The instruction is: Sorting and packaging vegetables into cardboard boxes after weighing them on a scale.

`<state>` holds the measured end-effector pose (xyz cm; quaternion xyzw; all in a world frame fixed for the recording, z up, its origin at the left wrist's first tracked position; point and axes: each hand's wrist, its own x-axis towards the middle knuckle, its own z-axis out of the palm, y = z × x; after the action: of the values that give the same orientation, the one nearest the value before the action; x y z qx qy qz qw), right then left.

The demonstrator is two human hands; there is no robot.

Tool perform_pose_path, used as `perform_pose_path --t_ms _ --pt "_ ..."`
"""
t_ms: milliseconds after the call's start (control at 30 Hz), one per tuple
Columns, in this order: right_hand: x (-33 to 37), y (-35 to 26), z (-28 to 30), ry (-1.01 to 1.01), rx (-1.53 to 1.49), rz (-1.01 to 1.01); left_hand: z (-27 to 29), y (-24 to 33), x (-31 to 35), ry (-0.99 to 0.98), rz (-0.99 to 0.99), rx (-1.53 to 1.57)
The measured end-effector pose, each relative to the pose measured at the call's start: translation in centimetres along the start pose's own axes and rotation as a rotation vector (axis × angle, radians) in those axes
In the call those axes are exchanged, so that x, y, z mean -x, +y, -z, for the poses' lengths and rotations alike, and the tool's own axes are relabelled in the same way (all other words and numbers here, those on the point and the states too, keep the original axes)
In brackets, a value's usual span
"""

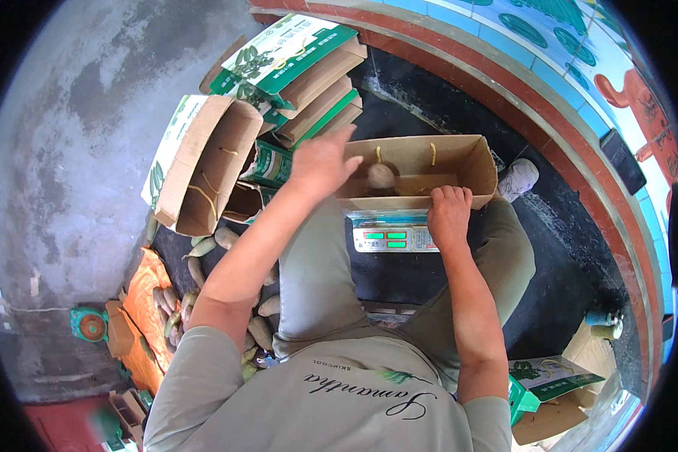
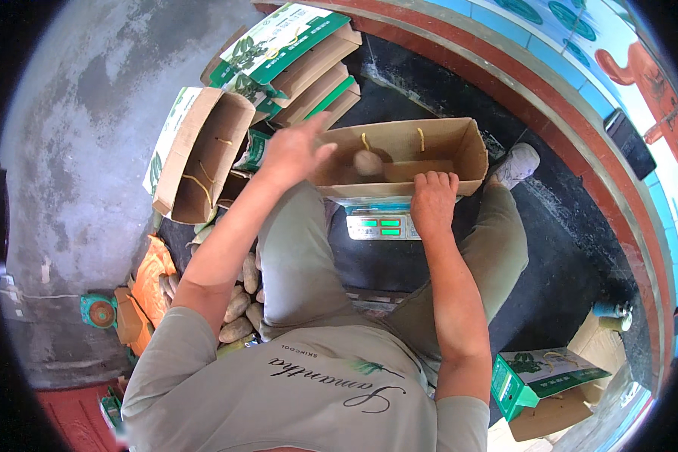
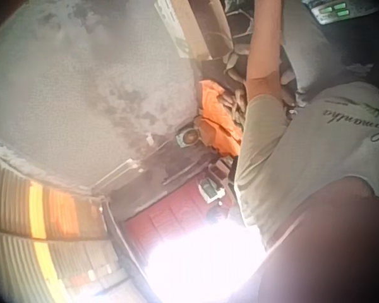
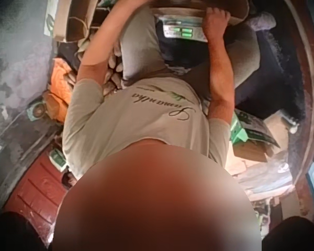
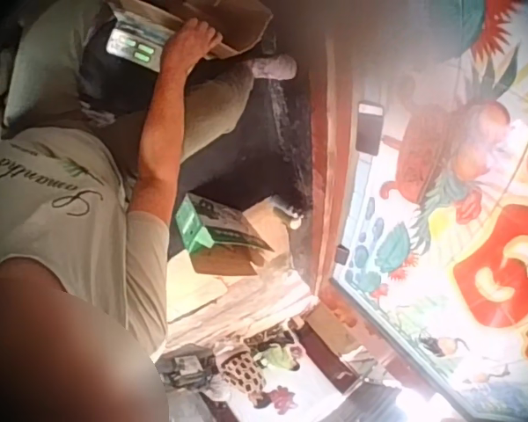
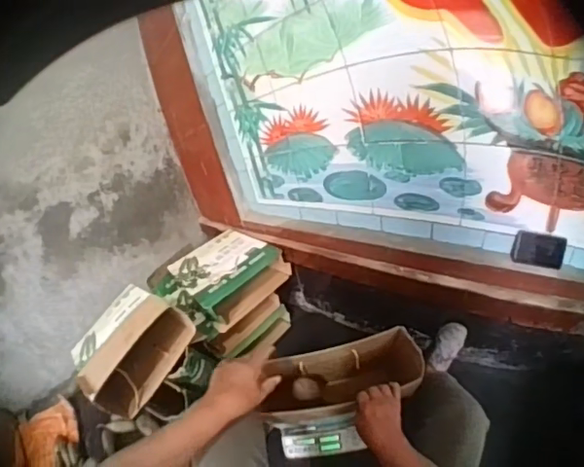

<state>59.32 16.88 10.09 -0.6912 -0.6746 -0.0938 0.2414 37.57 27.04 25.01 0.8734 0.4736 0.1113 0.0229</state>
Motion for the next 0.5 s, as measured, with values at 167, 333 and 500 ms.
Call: perform_pose_path --t_ms 167,333,500 --pt "-0.6 -0.1 0.2 -0.032 -0.002 -0.009 1.7 -5.2 5.8 0.351 0.072 0.105" --pt "-1.0 -0.4 0.3 0.002 0.015 0.041 -3.3 -13.0 17.4 0.051 0.471 -0.032" --pt "-0.4 -0.3 0.5 -0.003 0.051 0.076 -10.0 -16.6 31.1 -0.497 0.793 -0.129"
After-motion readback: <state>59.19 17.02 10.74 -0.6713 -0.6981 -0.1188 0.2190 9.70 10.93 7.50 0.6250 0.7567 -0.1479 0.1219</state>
